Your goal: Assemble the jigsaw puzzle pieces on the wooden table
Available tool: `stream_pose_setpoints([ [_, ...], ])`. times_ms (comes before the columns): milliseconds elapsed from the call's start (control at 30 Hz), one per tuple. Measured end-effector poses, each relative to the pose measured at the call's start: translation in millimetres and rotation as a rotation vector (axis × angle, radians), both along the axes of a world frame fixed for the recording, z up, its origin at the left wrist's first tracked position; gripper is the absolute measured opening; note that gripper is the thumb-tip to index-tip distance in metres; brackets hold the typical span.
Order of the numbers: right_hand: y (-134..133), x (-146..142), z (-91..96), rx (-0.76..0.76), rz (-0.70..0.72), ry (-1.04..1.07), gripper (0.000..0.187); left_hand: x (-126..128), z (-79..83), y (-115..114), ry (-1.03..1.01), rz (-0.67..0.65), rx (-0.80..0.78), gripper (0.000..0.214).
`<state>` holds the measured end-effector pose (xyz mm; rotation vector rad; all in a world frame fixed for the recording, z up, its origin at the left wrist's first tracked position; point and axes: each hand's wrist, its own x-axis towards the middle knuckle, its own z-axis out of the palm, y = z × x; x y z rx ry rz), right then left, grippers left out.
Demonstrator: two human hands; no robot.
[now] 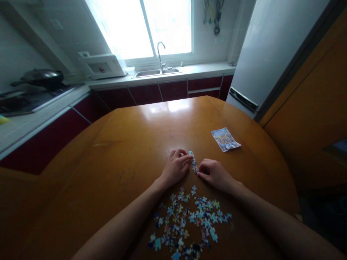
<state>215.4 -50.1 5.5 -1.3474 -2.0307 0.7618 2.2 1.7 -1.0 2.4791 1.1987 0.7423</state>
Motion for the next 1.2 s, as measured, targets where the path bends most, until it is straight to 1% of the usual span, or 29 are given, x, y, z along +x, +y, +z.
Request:
stream_pose_setpoints([
  [167,0.7,0.4,0.3,-0.006,0.001,-0.001,0.008,0.6,2.1,-0.8,-0.088,-0.033,-0.031,0.036],
  [267,0.6,1.0,0.7,-0.006,0.000,-0.002,0.009,0.8,5.4,-2.9,-0.135,-0.117,-0.062,0.030],
  [367,0.4,2.5,1.4,-0.014,0.003,0.010,0.009,0.4,9.6,-5.2,-0.126,-0.192,-0.079,0.025],
  [533,1.9,4.9,3.4,-0.028,0.017,0.064,0.006,-0.9,13.5,-6.7,-0.104,-0.221,-0.086,0.020],
  [667,2.3,5.2,6.0,-0.023,0.013,0.085,0.011,-1.4,13.6,-7.0,-0.086,-0.254,-0.099,0.018],
  [900,1.8,6.2,3.8,-0.006,0.062,0.031,0.024,-0.4,14.0,-6.7,-0.063,-0.289,-0.102,0.016],
  [1067,2.1,5.2,2.1,-0.004,0.056,0.013,0.024,-0.6,12.2,-5.7,-0.076,-0.295,-0.097,0.016],
  [1200,2.2,4.6,3.0,-0.011,0.057,0.008,0.023,-1.6,9.7,-4.6,-0.087,-0.331,-0.088,0.016],
])
